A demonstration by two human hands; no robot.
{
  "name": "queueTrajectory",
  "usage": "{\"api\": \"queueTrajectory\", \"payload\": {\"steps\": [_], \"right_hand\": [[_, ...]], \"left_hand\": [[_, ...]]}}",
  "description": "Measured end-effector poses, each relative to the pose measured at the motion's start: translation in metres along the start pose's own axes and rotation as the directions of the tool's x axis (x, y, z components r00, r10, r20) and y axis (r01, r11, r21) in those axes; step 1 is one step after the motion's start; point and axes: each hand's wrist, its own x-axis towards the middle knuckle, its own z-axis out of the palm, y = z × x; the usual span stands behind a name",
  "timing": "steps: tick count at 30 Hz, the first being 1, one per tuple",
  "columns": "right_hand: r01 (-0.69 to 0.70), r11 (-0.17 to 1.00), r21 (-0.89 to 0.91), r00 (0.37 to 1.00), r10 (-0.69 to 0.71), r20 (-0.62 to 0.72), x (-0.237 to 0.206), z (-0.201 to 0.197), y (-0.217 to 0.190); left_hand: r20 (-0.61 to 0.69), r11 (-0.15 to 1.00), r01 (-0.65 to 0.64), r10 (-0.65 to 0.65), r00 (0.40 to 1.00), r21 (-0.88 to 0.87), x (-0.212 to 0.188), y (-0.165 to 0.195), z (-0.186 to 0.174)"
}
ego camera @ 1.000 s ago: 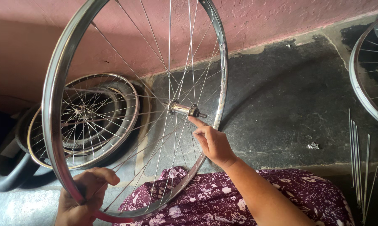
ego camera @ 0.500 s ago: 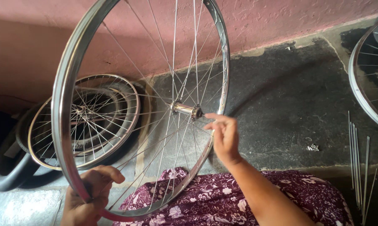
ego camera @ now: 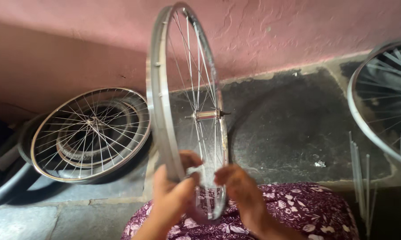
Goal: The person laces a bicycle wheel by inserting spokes through the rim and hub. They rotate the wheel to access different spoke holes and continue adding spokes one by one.
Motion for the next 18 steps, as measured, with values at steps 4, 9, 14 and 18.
{"api": "queueTrajectory", "payload": {"steps": [4,9,14,18], "right_hand": [[0.33,0.944,-0.03,0.933,-0.321,0.159,-0.041,0.022,-0.016],[0.295,0.897,-0.328,0.951,-0.245,0.187,-0.059,0.014,-0.013],[0.204,0.894,-0.399,0.979,-0.18,0.098,-0.08,0.011,-0.019],[0.234,0.866,-0.443,0.972,-0.213,0.097,-0.082,0.018,-0.028]], "left_hand": [[0.057,0.944,-0.31,0.317,0.947,-0.112,-0.01,-0.009,0.046],[0.26,0.851,-0.514,0.475,0.84,0.106,-0.02,-0.004,0.046],[0.615,0.95,-0.277,0.307,0.727,-0.147,0.006,0.003,-0.009],[0.611,0.914,-0.366,0.391,0.688,-0.173,0.027,-0.02,-0.007]]}}
